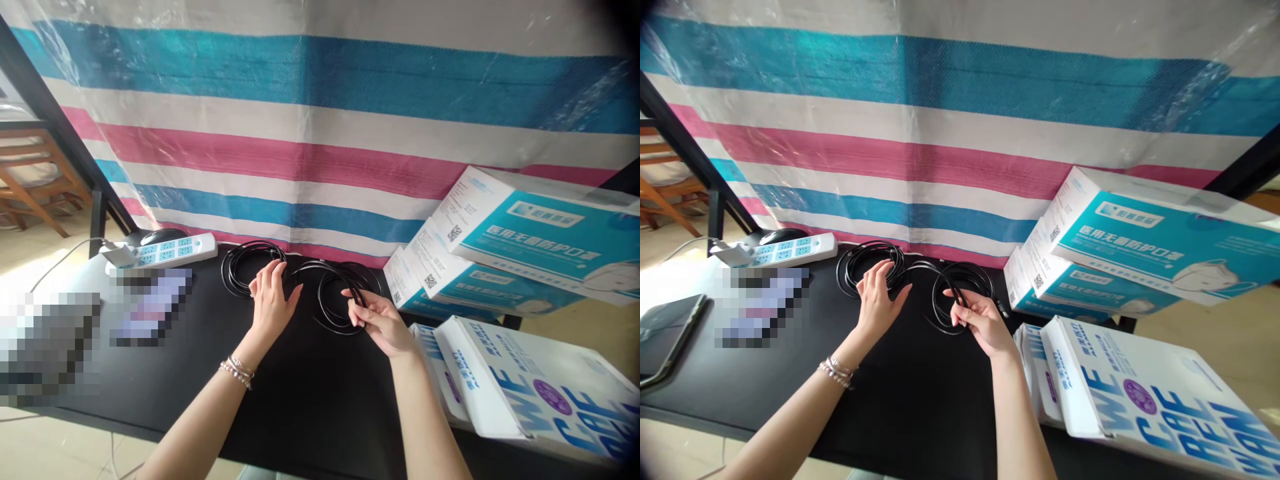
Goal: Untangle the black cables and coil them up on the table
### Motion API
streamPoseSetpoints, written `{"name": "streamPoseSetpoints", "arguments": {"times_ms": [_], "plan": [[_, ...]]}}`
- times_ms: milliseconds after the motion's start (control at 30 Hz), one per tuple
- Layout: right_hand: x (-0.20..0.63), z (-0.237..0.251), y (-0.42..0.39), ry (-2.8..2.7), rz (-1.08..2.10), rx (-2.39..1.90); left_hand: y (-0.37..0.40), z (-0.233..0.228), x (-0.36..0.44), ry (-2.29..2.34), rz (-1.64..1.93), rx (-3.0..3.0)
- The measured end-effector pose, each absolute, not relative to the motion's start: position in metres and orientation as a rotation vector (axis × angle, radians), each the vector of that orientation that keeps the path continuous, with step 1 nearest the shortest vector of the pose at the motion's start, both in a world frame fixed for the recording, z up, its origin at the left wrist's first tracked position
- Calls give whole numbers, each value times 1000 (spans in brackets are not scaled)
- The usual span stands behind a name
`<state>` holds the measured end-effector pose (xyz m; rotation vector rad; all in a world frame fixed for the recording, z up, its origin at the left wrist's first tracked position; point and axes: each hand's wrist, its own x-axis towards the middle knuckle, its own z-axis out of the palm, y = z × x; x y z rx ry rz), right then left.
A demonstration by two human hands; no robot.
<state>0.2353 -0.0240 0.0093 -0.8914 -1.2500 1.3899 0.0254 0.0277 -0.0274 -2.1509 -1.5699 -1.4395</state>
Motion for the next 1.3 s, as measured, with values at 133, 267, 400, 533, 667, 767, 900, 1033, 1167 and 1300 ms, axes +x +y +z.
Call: {"name": "streamPoseSetpoints", "arguments": {"times_ms": [133,267,400,533,667,767,900,1033,1167,1300], "plan": [[233,11,-28,-1429,1438,-888,33,-26,19,-1637,-1435,-2448],[230,12,-28,-1442,1383,-923,35,-26,15,-1728,-1580,-2664],[230,11,-25,-1283,1230,-957,36,-28,15,-1854,-1855,-2581],[230,7,-20,-1121,757,-1065,38,-29,15,-2003,-2135,-2411],[233,0,-15,-981,151,-1339,37,-26,14,-1996,-2279,-2301],[238,-5,-11,-940,87,-1531,35,-23,13,-1981,-2290,-2253],[242,-10,-7,-962,405,-1577,33,-20,13,-1970,-2289,-2232],[241,-9,-8,-1004,599,-1529,33,-19,13,-1991,-2296,-2221],[238,-2,-12,-1044,710,-1417,33,-19,13,-2004,-2295,-2223],[234,4,-17,-1226,840,-1275,35,-21,13,-2016,-2239,-2236]]}}
